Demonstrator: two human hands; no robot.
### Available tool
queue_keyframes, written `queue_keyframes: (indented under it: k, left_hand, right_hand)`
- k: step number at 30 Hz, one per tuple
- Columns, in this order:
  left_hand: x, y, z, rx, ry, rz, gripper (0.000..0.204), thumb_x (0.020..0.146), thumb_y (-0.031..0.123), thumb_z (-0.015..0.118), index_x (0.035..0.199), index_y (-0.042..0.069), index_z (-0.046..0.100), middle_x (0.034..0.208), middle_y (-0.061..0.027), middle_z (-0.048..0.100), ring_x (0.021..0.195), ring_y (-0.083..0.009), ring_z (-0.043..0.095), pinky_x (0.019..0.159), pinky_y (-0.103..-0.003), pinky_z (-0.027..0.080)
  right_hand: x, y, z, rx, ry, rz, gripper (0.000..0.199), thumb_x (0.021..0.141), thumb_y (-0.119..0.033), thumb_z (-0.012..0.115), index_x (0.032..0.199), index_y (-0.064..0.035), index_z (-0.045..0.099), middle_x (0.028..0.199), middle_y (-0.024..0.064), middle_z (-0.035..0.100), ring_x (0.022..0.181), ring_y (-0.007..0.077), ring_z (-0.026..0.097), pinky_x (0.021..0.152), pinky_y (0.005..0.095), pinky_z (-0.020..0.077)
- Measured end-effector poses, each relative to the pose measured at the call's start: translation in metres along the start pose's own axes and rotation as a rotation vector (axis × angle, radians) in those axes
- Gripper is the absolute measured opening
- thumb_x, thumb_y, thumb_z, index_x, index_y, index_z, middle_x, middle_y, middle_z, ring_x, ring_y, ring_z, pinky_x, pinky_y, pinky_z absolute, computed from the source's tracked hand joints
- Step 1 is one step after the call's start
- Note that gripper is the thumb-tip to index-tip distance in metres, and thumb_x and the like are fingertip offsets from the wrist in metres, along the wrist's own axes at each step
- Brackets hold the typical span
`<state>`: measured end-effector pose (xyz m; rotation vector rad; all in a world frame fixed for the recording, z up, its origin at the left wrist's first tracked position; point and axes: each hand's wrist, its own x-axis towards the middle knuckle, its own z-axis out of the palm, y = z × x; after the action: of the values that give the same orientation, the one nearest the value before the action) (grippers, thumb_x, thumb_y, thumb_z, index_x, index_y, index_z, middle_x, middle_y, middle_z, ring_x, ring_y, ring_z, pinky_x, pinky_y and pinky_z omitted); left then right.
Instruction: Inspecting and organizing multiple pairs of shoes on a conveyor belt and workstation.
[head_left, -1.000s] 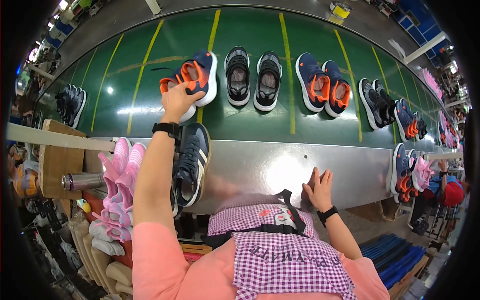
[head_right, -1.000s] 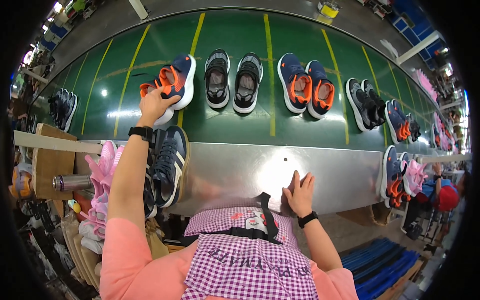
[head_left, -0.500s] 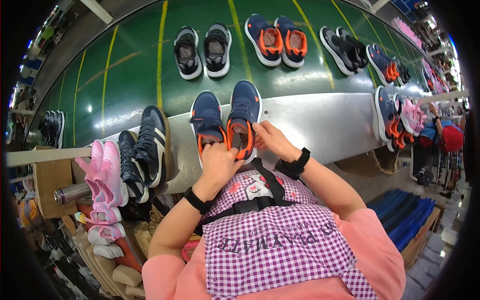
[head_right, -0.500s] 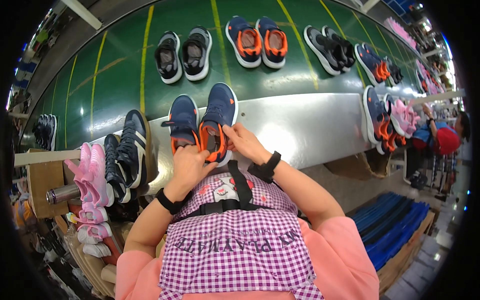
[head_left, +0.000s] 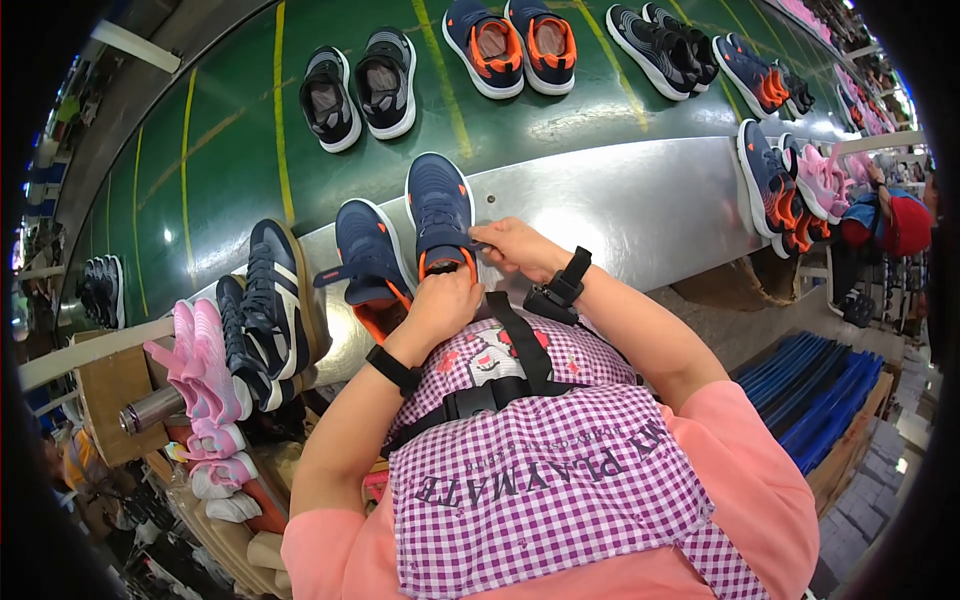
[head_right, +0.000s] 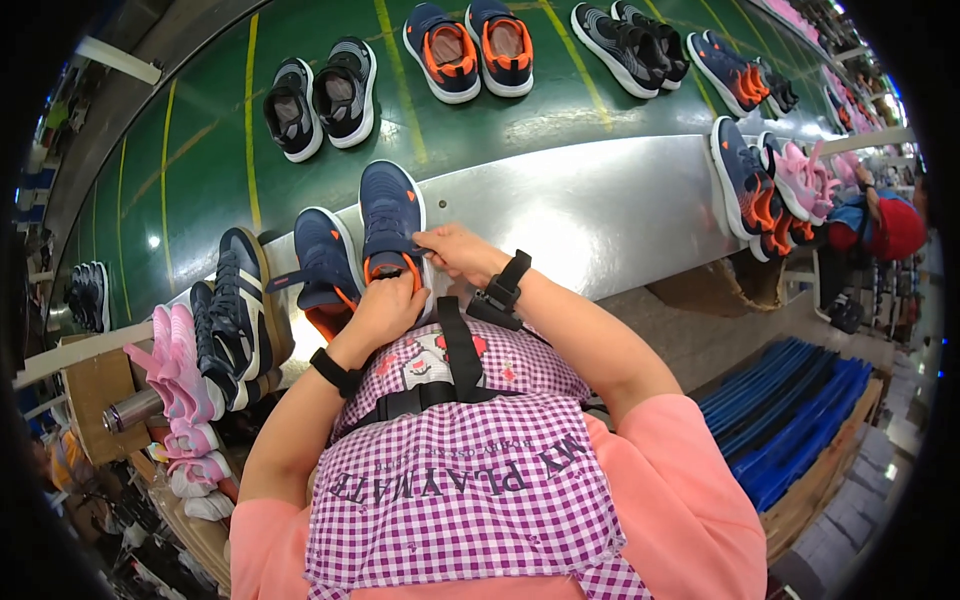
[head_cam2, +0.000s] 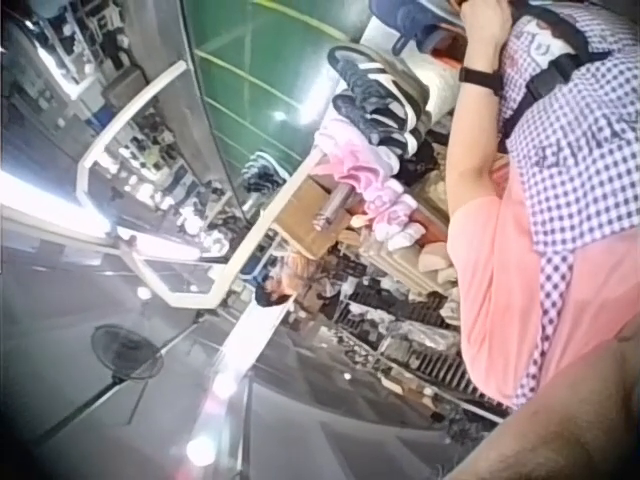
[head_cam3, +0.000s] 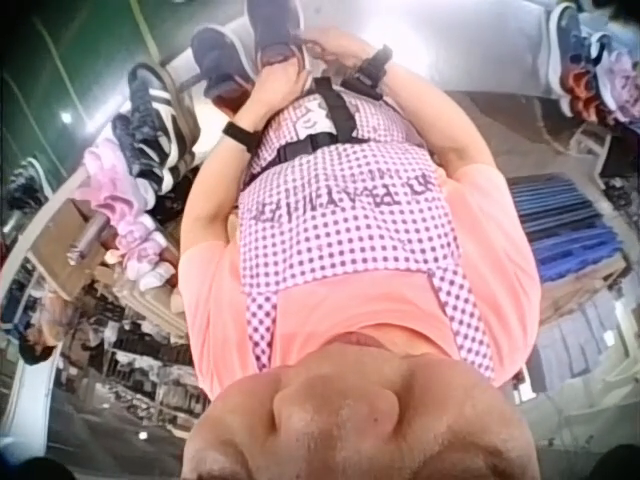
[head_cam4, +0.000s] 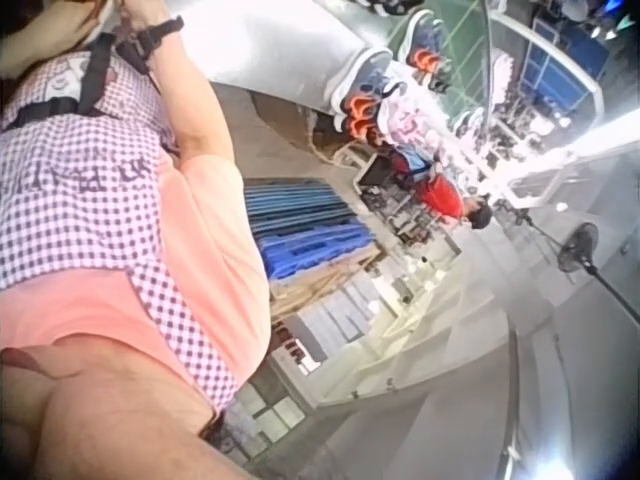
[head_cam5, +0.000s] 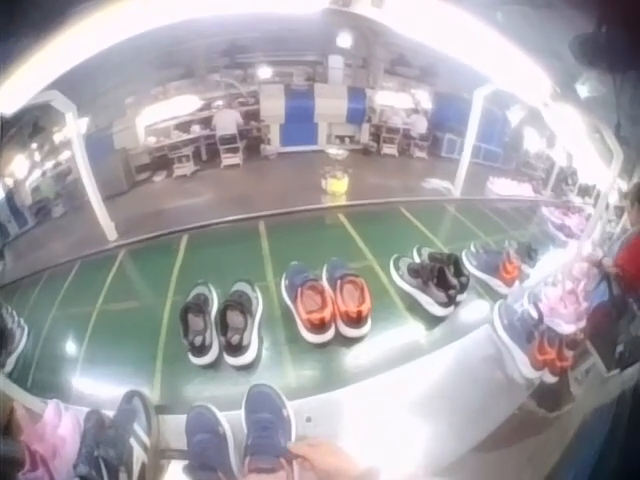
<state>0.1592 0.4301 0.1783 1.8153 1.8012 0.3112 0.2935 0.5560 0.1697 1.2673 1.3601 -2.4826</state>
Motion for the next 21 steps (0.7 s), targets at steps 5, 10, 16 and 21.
queue_keyframes:
  k: [5,10,16,21]
  left_hand:
    - [0.004,-0.001,-0.004,-0.093,-0.011,0.032,0.027,0.086,0.023,0.054,0.081,-0.003,0.056,0.071,-0.0245,0.062,0.067,-0.0421,0.061,0.064,-0.05,0.048]
    - [-0.002,-0.005,-0.019,-0.652,-0.054,-0.203,0.029,0.09,0.024,0.059,0.084,-0.004,0.058,0.068,-0.0093,0.058,0.062,-0.0178,0.055,0.059,-0.033,0.043]
    - [-0.004,-0.005,-0.026,-0.73,-0.16,-0.241,0.027,0.092,0.023,0.057,0.087,-0.004,0.057,0.07,-0.0058,0.055,0.064,-0.0127,0.049,0.06,-0.03,0.04]
    - [-0.006,-0.003,-0.028,-0.732,-0.152,-0.245,0.028,0.092,0.024,0.057,0.088,-0.004,0.056,0.07,-0.0089,0.057,0.063,-0.0153,0.052,0.061,-0.031,0.042]
  right_hand:
    - [-0.006,-0.067,0.025,0.059,0.027,-0.211,0.032,0.093,-0.034,0.058,0.074,-0.0084,0.057,0.057,-0.0066,0.046,0.047,0.002,0.034,0.041,0.0203,0.024]
    - [0.0,-0.066,0.006,0.019,-0.227,-0.065,0.029,0.094,-0.032,0.057,0.079,-0.0074,0.059,0.062,-0.0059,0.052,0.049,0.0014,0.043,0.046,0.0156,0.0363]
    - [-0.012,-0.045,0.006,0.014,-0.089,-0.075,0.024,0.091,-0.023,0.061,0.075,-0.005,0.059,0.058,-0.0054,0.05,0.043,0.0011,0.037,0.038,0.0168,0.0268]
    - [-0.012,-0.028,0.011,0.195,-0.09,-0.016,0.024,0.091,-0.022,0.06,0.075,-0.0041,0.058,0.057,-0.0062,0.046,0.044,0.0003,0.034,0.038,0.0165,0.0243]
